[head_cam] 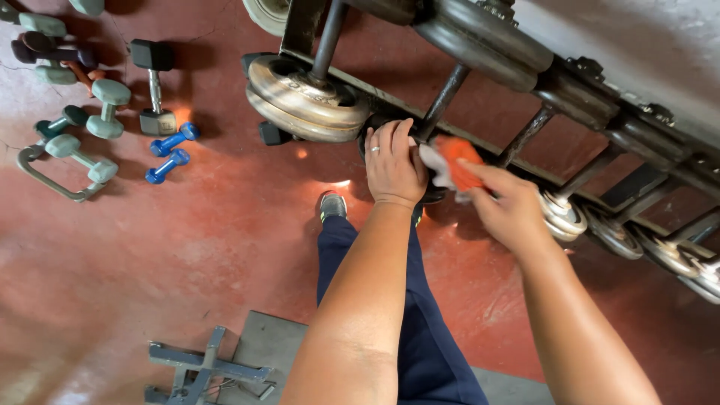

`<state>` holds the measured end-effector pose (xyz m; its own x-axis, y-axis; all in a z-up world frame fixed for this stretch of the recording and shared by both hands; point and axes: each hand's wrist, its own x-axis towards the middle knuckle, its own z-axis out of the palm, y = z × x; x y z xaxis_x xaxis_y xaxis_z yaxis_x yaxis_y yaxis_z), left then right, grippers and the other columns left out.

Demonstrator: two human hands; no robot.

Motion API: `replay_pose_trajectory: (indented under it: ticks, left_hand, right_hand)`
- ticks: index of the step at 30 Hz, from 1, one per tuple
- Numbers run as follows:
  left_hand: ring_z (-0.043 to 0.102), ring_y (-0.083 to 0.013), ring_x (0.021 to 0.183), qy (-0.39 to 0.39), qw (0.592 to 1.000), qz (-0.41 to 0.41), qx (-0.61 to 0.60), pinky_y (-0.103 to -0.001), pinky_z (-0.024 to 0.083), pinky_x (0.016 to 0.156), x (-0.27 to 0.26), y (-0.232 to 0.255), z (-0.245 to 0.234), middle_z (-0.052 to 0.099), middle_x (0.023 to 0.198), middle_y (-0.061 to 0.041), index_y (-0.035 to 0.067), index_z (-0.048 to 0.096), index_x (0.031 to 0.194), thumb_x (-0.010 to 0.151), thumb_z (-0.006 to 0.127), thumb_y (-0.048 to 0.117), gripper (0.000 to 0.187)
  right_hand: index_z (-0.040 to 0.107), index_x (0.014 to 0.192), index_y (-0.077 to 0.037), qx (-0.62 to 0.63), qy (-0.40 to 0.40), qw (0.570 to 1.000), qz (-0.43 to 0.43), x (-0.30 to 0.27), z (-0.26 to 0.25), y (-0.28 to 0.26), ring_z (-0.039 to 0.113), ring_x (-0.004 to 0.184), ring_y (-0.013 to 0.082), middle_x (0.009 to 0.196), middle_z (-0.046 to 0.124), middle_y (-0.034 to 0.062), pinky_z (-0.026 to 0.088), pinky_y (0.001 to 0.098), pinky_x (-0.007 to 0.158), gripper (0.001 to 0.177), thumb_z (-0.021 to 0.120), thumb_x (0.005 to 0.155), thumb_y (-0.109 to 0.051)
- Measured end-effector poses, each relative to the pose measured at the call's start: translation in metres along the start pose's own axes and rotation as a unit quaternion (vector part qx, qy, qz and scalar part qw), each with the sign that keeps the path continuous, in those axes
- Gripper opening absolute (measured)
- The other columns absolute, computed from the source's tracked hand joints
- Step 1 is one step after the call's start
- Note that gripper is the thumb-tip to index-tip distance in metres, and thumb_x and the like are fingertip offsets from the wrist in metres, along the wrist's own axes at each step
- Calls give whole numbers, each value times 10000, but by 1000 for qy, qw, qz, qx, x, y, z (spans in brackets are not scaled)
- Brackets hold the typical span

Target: Cleaning and wiping down dumbbells on a storage rack in a gym.

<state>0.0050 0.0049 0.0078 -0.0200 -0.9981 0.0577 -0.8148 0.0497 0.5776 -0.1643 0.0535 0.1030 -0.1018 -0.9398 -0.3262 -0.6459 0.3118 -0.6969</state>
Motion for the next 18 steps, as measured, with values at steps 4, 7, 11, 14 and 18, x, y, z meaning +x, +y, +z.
replay_pose_trajectory:
  ticks: [4,7,11,14,18]
  left_hand:
    - [534,-285,1229,-13,1000,-8,-4,-519,357,1207,7,8,-14,526,1213,-35,176,517,1325,912,533,228,416]
    - [558,-345,1192,-20,999,-15,-33,-518,341,1200,10,15,-24,601,1286,-125,64,568,1290,846,603,148,453]
    - [573,-344,1151,5,1000,-7,-26,-504,365,1196,13,18,-29,598,1251,-137,39,593,1256,826,597,80,433]
    - [576,-346,1151,11,999,-2,-30,-501,373,1187,16,16,-29,601,1249,-138,36,598,1255,825,599,88,434]
    - [577,-344,1139,11,1000,-6,-17,-482,367,1189,15,19,-30,605,1234,-136,41,602,1252,814,599,92,440]
  right_hand:
    - [756,1328,-159,-37,68,988,-133,29,-62,-37,668,1229,349,1290,695,142,517,451,1075,455,806,899,-18]
    - [723,1461,-118,-237,-3,955,-180,79,-66,-54,194,1571,590,1697,130,314,282,757,1237,723,919,770,-201]
    - [479,1637,131,-350,-23,909,-224,150,-16,-42,141,1522,482,1661,119,307,95,656,1200,804,742,1087,-393]
    - [480,1543,121,-434,51,857,-272,176,4,-45,420,1343,485,1525,371,342,283,585,1097,736,780,1069,-356]
    - [374,1522,114,-503,-27,836,-218,195,8,-57,495,1274,473,1463,419,372,415,537,1004,759,650,1049,-412]
